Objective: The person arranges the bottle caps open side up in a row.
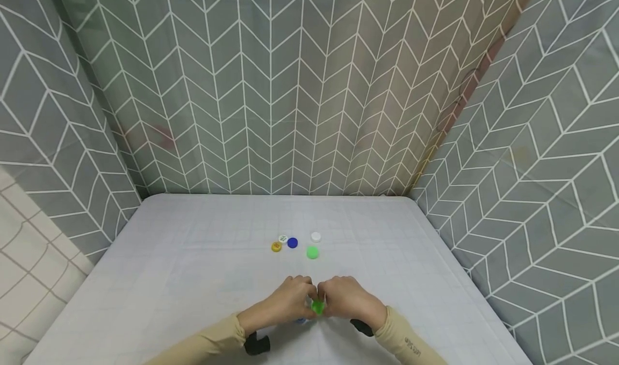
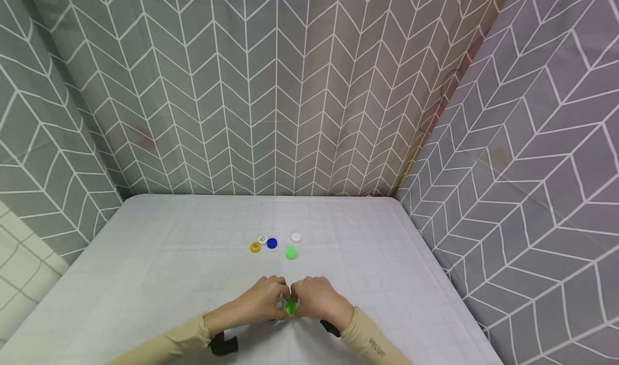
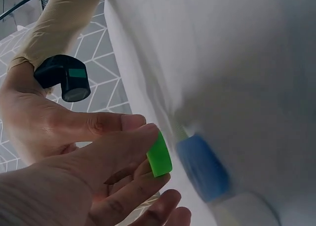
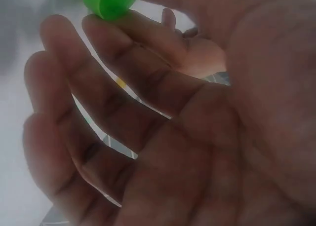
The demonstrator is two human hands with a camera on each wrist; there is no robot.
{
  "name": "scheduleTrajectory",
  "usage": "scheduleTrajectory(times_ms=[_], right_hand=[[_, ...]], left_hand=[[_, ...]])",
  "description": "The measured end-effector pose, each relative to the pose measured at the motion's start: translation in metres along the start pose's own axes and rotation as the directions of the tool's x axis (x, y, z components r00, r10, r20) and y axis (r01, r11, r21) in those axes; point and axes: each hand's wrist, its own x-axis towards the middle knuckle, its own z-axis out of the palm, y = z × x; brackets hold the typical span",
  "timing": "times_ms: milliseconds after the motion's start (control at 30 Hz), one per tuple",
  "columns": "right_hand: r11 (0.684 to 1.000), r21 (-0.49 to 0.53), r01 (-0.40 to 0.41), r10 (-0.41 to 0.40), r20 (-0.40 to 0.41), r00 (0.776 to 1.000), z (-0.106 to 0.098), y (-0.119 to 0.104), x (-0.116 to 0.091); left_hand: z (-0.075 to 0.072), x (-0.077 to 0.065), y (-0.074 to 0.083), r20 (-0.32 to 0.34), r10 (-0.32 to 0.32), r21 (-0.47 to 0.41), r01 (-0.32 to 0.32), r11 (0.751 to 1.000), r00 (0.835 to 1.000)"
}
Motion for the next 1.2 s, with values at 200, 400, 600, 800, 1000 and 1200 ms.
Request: scheduleTrajectory(times_ms=[200, 400, 600, 800, 1000, 1200], right_hand=[[1.0, 0.019, 0.001, -0.001, 0.03, 1.0, 0.006, -0.003, 0.001], [0.999, 0.029, -0.024, 0.022, 0.062, 0.998, 0.01, -0.002, 0.002], [0.998, 0.047, -0.045, 0.042, 0.068, 0.997, 0.01, 0.0, 0.001], [0.997, 0.049, -0.056, 0.054, 0.048, 0.997, 0.005, 0.002, -0.002], [0.992, 0.118, -0.035, 0.038, -0.024, 0.999, -0.004, 0.003, -0.003], [0.986, 0.16, -0.056, 0.074, -0.109, 0.991, -0.012, 0.008, 0.001]], left_hand=[[0.007, -0.001, -0.001, 0.025, -0.012, 0.037, 0.011, 0.999, 1.0], [0.01, -0.001, -0.002, 0.042, -0.023, 0.05, 0.021, 0.999, 0.999], [0.008, -0.002, 0.0, 0.074, -0.061, 0.015, 0.06, 0.998, 0.995], [0.001, -0.004, 0.002, 0.112, -0.087, -0.04, 0.092, 0.995, 0.99], [-0.012, -0.005, 0.002, 0.115, -0.105, -0.079, 0.115, 0.99, 0.988], [-0.029, 0.003, -0.004, 0.106, -0.128, -0.155, 0.144, 0.977, 0.986]])
